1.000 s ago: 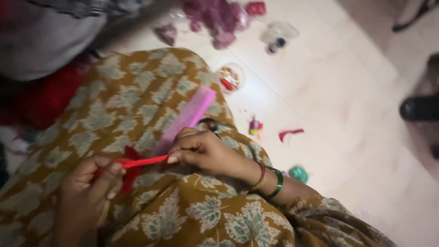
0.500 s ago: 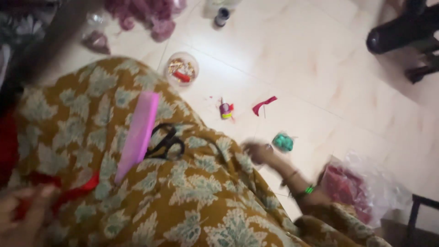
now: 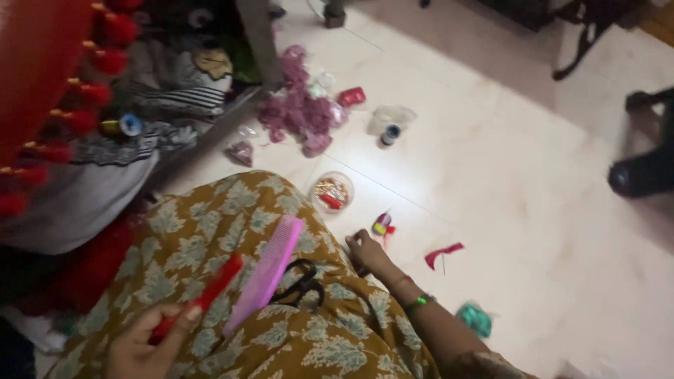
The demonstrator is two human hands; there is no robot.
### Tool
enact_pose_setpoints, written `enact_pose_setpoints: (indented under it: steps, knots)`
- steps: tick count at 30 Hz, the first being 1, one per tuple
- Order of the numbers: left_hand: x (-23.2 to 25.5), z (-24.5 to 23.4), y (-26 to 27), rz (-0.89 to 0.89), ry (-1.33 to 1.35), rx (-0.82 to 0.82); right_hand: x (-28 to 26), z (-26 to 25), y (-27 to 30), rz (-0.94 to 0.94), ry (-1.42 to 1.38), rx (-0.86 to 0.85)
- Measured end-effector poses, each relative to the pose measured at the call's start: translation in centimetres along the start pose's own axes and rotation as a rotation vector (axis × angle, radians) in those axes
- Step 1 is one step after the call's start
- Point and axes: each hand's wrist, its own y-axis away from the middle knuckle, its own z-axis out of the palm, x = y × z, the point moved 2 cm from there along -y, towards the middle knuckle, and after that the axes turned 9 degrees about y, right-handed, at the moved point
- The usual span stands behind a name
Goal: The recorder is attaching decorative pom-pom tassels and ribbons to the edge of a red saree.
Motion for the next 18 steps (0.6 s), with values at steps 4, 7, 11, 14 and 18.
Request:
enact_pose_setpoints:
  steps: [4,7,11,14,18]
  knots:
    - [-2.4,0.1,1.0,-0.025,0.253,0.009,-7.0,-0.3,-0.2,-0.295,0.204,0.238]
    - [-2.7,1.1,1.4,-0.005,0.24,-0.025,-15.0,-2.1,7.7,-0.616,0.081,0.375]
    - [3.0,2.5,4.3,0.123,-0.038,-0.141,-24.0,-2.5,20.1,-1.119,-0.099,0.008]
    - [3.8,3.1,5.2,0.449,0.051,-0.123,-24.2,0.4,21.9,-1.304,0.038,-0.041]
    - [0.8,2.5,3.7,0.362,0.291,-0.084,-25.5,1.1,23.6,-1.286,0.074,-0.179]
